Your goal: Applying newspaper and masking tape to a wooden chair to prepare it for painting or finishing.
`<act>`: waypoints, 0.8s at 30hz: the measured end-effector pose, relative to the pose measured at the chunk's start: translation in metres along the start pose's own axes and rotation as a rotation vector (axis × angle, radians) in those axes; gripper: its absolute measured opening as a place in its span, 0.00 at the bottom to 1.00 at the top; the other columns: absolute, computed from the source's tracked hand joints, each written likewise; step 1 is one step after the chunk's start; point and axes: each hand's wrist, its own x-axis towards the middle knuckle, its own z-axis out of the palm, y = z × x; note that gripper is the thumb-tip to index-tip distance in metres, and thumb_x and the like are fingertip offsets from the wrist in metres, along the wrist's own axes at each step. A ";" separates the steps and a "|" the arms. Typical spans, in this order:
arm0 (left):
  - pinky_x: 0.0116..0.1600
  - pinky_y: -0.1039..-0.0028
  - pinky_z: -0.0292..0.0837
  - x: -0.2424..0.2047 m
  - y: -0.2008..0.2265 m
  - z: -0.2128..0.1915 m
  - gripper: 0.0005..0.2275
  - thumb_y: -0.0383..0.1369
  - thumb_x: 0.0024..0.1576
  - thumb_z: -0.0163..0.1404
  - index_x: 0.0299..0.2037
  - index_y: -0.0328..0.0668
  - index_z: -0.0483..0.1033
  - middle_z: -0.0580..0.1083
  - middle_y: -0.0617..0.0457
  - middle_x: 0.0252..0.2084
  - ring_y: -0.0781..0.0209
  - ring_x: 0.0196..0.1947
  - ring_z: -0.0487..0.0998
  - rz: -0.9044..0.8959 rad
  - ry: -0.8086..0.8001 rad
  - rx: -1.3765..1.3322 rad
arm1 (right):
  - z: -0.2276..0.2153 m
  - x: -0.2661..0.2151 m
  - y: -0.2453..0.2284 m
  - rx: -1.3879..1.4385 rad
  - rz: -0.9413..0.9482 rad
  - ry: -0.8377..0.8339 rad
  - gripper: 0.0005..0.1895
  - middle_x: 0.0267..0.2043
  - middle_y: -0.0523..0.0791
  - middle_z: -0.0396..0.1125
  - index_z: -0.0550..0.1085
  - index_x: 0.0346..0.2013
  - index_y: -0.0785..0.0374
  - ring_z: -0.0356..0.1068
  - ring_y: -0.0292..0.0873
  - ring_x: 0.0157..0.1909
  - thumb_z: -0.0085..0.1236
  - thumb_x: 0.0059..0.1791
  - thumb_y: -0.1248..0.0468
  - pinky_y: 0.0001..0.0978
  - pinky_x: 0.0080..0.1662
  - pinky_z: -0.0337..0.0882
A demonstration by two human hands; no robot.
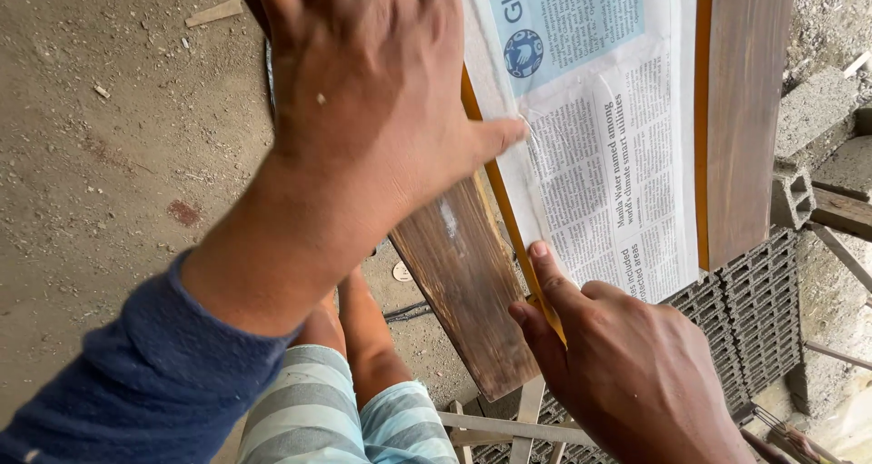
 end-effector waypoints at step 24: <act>0.72 0.42 0.45 -0.059 0.058 0.025 0.54 0.64 0.53 0.62 0.70 0.14 0.56 0.60 0.23 0.67 0.30 0.69 0.57 0.007 -0.106 -0.081 | 0.175 -0.050 0.092 0.374 -0.188 0.651 0.26 0.22 0.38 0.66 0.77 0.61 0.50 0.69 0.34 0.24 0.65 0.47 0.59 0.33 0.30 0.72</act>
